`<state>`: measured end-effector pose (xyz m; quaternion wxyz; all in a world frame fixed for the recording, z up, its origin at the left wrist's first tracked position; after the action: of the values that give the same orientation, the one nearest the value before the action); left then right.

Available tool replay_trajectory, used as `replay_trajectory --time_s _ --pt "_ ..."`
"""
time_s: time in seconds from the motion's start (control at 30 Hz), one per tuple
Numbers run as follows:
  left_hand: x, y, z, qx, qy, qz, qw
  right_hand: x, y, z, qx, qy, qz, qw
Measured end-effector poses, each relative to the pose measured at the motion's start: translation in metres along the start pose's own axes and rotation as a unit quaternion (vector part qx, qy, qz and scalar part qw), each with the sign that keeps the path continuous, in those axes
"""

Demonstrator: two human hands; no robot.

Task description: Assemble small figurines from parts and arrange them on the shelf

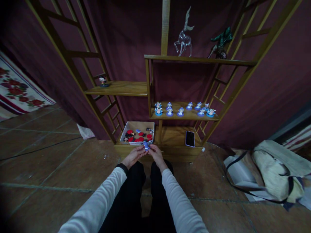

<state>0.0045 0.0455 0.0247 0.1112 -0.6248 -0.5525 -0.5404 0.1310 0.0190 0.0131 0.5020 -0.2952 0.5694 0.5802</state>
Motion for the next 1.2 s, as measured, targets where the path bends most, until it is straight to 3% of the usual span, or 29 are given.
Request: replay_trajectory --time_s 0.23,0.4,0.73,0.87,1.2 --pt "0.000 -0.002 0.002 0.051 0.030 0.026 0.998 -0.003 0.004 -0.004 -0.011 0.004 0.028 1.000" --pt "0.002 -0.002 0.001 0.091 0.052 0.063 0.993 -0.007 0.003 -0.004 -0.020 -0.013 -0.013 1.000" --pt "0.001 -0.004 -0.003 0.067 0.042 -0.035 0.996 -0.004 -0.002 -0.002 -0.019 -0.004 0.008 1.000" --pt "0.000 -0.005 -0.001 0.059 0.048 -0.022 0.997 -0.005 -0.002 -0.003 -0.005 0.002 0.008 1.000" --pt "0.002 0.000 -0.004 0.088 0.072 0.028 0.993 -0.015 0.008 -0.004 -0.061 -0.026 -0.011 0.998"
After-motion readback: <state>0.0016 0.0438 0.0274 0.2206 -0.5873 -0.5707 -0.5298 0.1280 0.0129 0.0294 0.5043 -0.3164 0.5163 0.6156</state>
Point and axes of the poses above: each hand's wrist, its own z-axis towards the middle knuckle, its own y-axis out of the palm, x = y × z, the point moved 5 cm from there along z, towards the middle knuckle, and after that the axes turned 13 degrees about -y, right-handed, at the moved point
